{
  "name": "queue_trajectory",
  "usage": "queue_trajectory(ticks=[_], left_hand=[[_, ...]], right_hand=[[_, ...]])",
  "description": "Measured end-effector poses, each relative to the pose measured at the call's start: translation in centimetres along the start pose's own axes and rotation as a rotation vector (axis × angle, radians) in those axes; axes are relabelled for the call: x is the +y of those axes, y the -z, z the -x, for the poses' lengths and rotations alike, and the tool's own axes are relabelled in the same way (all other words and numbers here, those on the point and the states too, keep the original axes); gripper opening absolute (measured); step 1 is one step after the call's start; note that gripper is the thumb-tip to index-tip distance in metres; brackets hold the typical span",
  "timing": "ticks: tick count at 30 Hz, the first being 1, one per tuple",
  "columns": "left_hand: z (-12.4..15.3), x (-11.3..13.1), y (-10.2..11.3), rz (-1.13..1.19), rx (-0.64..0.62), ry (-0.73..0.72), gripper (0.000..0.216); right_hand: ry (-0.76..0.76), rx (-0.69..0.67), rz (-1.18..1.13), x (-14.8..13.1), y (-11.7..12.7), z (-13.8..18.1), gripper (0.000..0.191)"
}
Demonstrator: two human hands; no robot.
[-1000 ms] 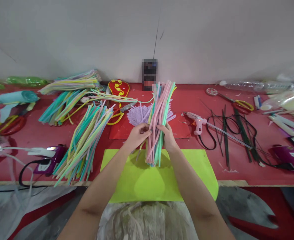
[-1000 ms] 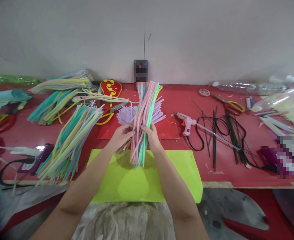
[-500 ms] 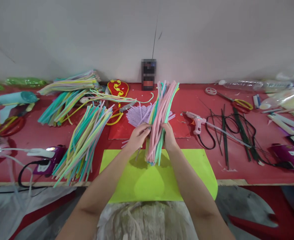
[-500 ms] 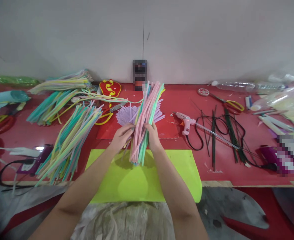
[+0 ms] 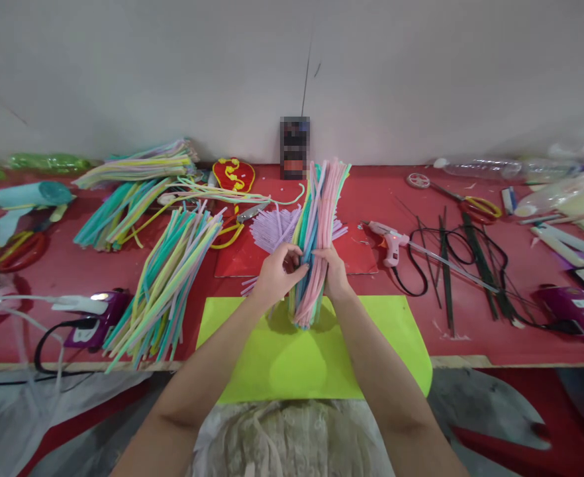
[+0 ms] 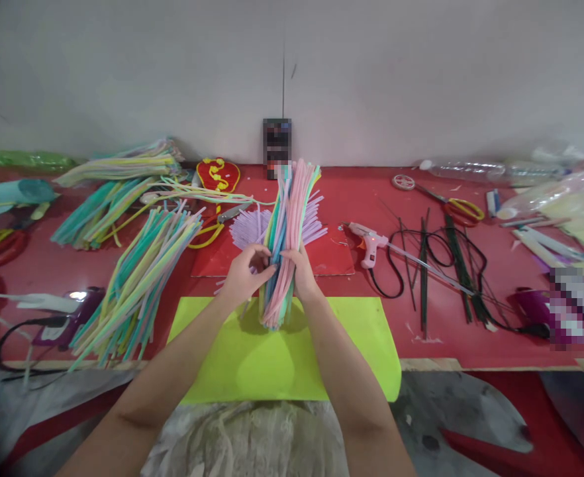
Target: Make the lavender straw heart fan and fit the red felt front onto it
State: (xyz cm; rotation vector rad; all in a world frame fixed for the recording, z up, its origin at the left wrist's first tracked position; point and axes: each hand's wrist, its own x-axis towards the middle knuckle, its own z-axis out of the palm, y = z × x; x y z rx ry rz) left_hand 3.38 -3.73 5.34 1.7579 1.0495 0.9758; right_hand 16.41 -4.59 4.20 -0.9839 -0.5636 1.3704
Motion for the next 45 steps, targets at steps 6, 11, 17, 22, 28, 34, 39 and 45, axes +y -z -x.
queue_trajectory(ticks=[6,11,17,22,28,34,39,45], left_hand=[[-0.3,-0.1,0.3,0.034,-0.024,0.021,0.015],[-0.5,-0.3,0.5,0.049,-0.051,0.014,0.003],[-0.6,-0.4,0.6,0.175,-0.056,0.049,0.01],[-0.4,-0.5,0.3,0.034,-0.06,0.001,0.005],[-0.2,-0.6,0.2,-0.043,0.01,-0.041,0.006],[0.3,-0.6,0.1,-0.064,-0.012,0.022,0.025],[0.0,-0.6,-0.2,-0.034,-0.024,0.101,0.036],[-0.5,-0.6,0.5,0.01,-0.009,0.11,0.011]], right_hand=[[-0.063,0.055,-0.029,0.2,0.3,-0.3,0.026],[-0.053,0.045,-0.048,0.2,0.3,-0.3,0.024],[-0.103,0.037,-0.056,-0.2,0.0,0.0,0.034],[-0.028,-0.008,-0.059,0.3,0.1,-0.4,0.035],[0.132,-0.013,-0.055,0.9,0.6,-0.9,0.034],[0.261,-0.019,0.06,1.0,0.6,-1.1,0.062],[0.43,0.0,0.203,1.2,0.9,-1.6,0.077],[0.336,0.017,0.216,0.8,0.5,-1.0,0.06]])
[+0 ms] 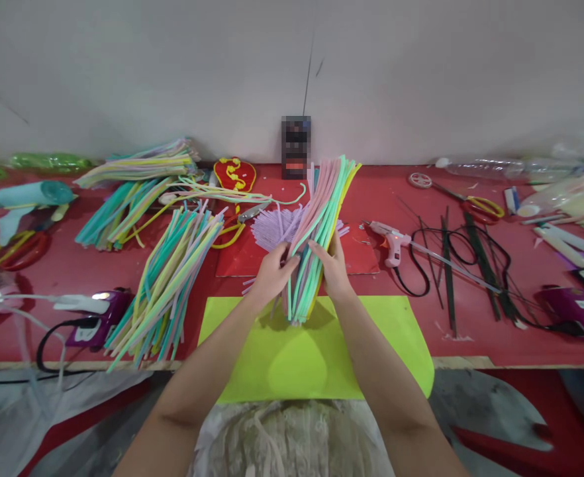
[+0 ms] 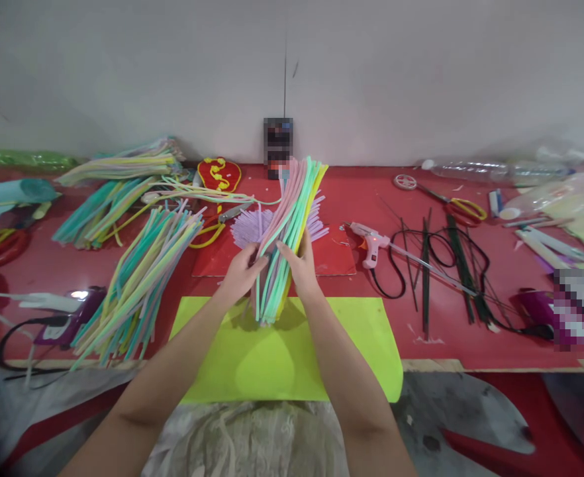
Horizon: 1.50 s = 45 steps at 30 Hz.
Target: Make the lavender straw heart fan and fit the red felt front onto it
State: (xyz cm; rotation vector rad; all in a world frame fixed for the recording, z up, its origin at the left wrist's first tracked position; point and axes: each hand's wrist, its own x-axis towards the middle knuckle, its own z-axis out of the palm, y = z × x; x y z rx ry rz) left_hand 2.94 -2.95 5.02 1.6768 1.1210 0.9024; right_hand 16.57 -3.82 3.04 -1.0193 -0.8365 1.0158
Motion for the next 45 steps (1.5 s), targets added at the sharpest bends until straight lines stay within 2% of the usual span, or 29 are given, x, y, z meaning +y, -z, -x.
queue_trajectory(ticks=[6,11,13,15,21,24,34,38,45], left_hand=[[-0.4,-0.2,0.4,0.082,0.056,0.04,0.011],[-0.1,-0.1,0.0,0.07,-0.044,0.018,0.026],[0.0,0.0,-0.1,0.007,-0.058,0.02,0.035],[0.1,0.0,0.0,-0.028,-0.055,0.007,0.033],[-0.4,0.0,1.0,0.027,-0.009,0.013,0.023],[-0.7,-0.1,1.4,0.125,-0.026,0.031,0.025],[-0.6,-0.3,1.5,0.464,-0.089,0.115,0.033],[-0.4,-0.1,1.5,0.454,-0.096,0.118,0.034],[-0.3,0.2,1.6,0.443,-0.08,0.121,0.034]], right_hand=[[-0.109,-0.007,-0.081,-0.7,-0.3,0.4,0.045],[-0.052,0.034,-0.055,-0.6,-0.3,0.2,0.046],[-0.031,0.061,-0.037,-0.4,-0.3,0.1,0.047],[-0.036,0.064,-0.039,-0.2,-0.2,0.1,0.046],[-0.156,-0.098,-0.115,-0.9,0.0,0.1,0.059],[-0.217,-0.149,-0.151,-1.5,0.2,0.3,0.054],[-0.353,-0.166,-0.276,-1.4,0.8,0.2,0.055],[-0.393,-0.169,-0.295,-0.9,1.0,0.0,0.052],[-0.399,-0.207,-0.317,-0.2,0.8,0.1,0.032]])
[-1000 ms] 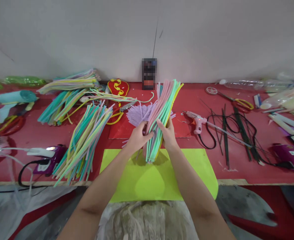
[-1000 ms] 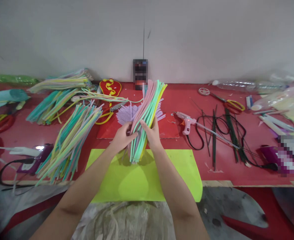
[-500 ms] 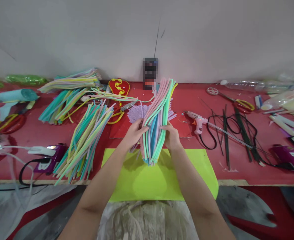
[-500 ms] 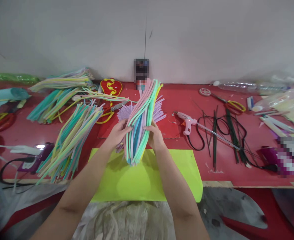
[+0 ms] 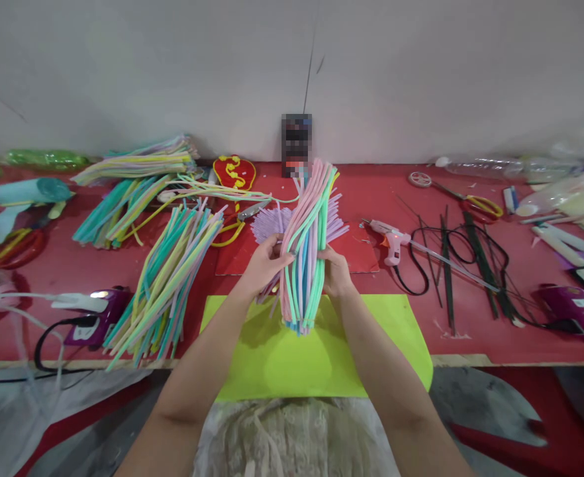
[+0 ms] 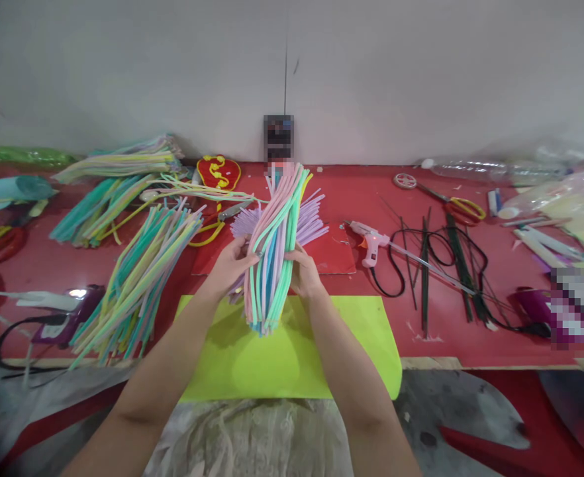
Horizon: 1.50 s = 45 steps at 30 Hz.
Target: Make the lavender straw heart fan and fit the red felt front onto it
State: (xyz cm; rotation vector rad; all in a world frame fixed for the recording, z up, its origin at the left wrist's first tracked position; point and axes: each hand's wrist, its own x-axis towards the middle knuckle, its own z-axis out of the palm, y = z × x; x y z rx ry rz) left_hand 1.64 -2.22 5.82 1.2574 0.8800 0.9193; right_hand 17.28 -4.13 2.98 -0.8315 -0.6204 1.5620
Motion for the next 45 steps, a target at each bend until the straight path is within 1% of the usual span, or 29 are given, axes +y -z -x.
queue_trajectory(ticks=[7,11,15,19,21,25,33,36,38,39,40,42,43,45], left_hand=[[0.1,0.3,0.3,-0.03,-0.068,0.008,0.041],[0.3,0.7,-0.3,-0.106,-0.041,0.004,0.038],[0.5,0.6,-0.8,-0.267,-0.002,-0.061,0.035],[0.5,0.5,-0.7,-0.303,-0.014,-0.079,0.036],[0.5,0.5,-0.7,-0.355,0.013,-0.084,0.036],[0.6,0.2,-1.0,-0.48,0.131,-0.119,0.036],[0.5,-0.7,-1.2,-0.467,0.2,-0.15,0.048],[0.3,-1.0,-1.1,-0.487,0.196,-0.248,0.065],[0.4,-0.9,-1.1,-0.563,0.196,-0.353,0.076],[0.5,-0.8,-1.1,-0.62,0.206,-0.406,0.077],[0.6,-0.7,-1.2,-0.684,0.224,-0.457,0.074],[0.8,-0.5,-1.3,-0.812,0.247,-0.562,0.062],[0.9,-0.4,-1.3,-0.868,0.239,-0.615,0.053],[1.1,-0.4,-1.3,-0.959,0.174,-0.711,0.036]], right_hand=[[0.08,-0.072,0.06,0.3,0.1,-0.1,0.035],[0.104,-0.054,0.066,0.4,0.3,-0.2,0.035],[0.104,-0.029,0.069,0.4,0.2,-0.3,0.04],[0.082,-0.031,0.066,0.5,0.0,-0.3,0.045],[0.075,-0.035,0.055,0.6,0.0,-0.4,0.049],[0.079,-0.073,0.048,1.0,0.3,-0.5,0.059],[0.089,-0.048,0.067,1.2,0.5,-0.7,0.066],[0.063,-0.025,0.067,1.3,0.5,-0.8,0.064],[0.043,-0.007,0.081,1.3,0.3,-0.7,0.06],[0.039,-0.003,0.09,1.3,0.2,-0.7,0.059],[0.041,-0.006,0.098,1.2,0.1,-0.6,0.057],[0.059,-0.018,0.112,1.2,-0.2,-0.5,0.056],[0.073,-0.024,0.118,1.2,-0.3,-0.4,0.055],[0.101,-0.031,0.132,1.3,-0.5,-0.3,0.056]])
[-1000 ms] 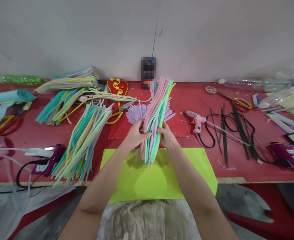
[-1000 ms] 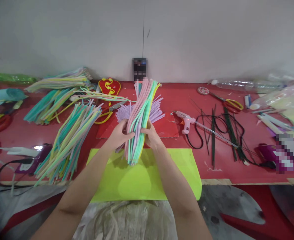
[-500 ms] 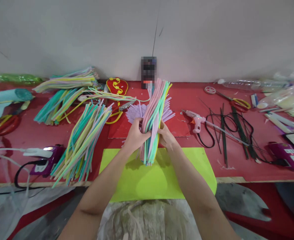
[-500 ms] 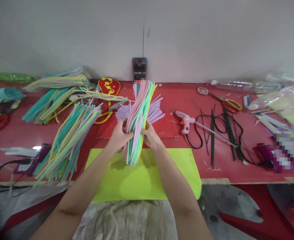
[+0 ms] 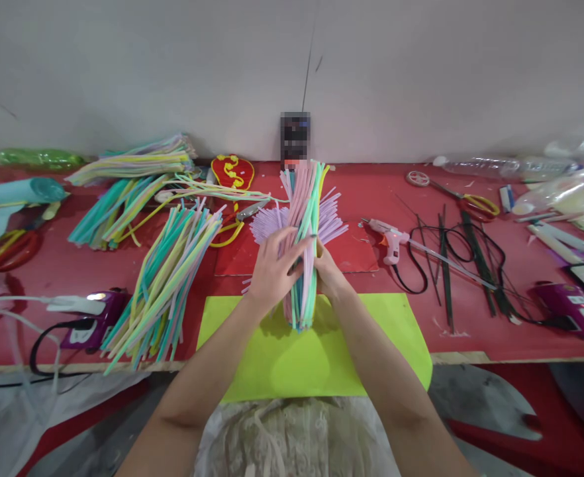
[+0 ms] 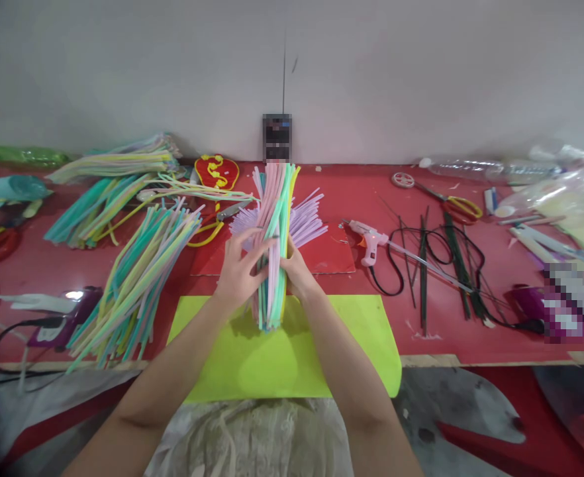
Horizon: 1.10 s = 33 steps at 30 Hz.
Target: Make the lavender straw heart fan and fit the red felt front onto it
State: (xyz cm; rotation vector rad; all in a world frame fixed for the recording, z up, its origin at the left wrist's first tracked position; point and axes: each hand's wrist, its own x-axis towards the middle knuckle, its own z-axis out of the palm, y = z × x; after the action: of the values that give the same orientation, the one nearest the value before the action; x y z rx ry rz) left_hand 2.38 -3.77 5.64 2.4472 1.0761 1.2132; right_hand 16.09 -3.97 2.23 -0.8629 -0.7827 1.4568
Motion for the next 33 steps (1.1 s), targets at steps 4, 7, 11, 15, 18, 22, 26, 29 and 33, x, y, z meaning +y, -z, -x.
queue_trajectory(ticks=[4,7,11,15,18,22,26,29,33], left_hand=[[-0.1,-0.4,0.5,-0.026,-0.141,-0.158,0.025],[-0.5,-0.9,1.1,0.009,-0.232,-0.185,0.023],[-0.6,-1.3,1.4,0.011,-0.262,-0.192,0.02],[-0.3,-1.3,0.8,0.01,-0.222,-0.284,0.017],[0.0,-1.1,0.4,0.137,-0.17,-0.284,0.019],[0.3,-0.8,0.3,0.353,-0.046,-0.088,0.025],[0.2,-0.4,0.2,0.537,-0.036,0.109,0.025],[0.0,-0.2,0.0,0.695,-0.04,0.234,0.027],[-0.2,-0.5,0.2,0.848,-0.008,0.305,0.031]], right_hand=[[0.032,0.016,0.027,0.2,-0.2,-0.1,0.057],[0.033,0.036,-0.003,0.5,-0.1,-0.2,0.056],[0.026,0.058,-0.048,0.8,0.1,-0.4,0.054],[0.036,0.059,-0.04,0.9,-0.1,-0.4,0.06],[-0.015,0.056,-0.068,0.6,-0.4,-0.2,0.053],[-0.069,0.038,-0.105,-0.2,-0.8,0.1,0.049],[-0.068,0.065,-0.104,-0.6,-0.9,0.2,0.053],[-0.077,0.099,-0.086,-0.7,-1.0,0.2,0.056],[-0.084,0.136,-0.079,-0.7,-1.1,0.2,0.063]])
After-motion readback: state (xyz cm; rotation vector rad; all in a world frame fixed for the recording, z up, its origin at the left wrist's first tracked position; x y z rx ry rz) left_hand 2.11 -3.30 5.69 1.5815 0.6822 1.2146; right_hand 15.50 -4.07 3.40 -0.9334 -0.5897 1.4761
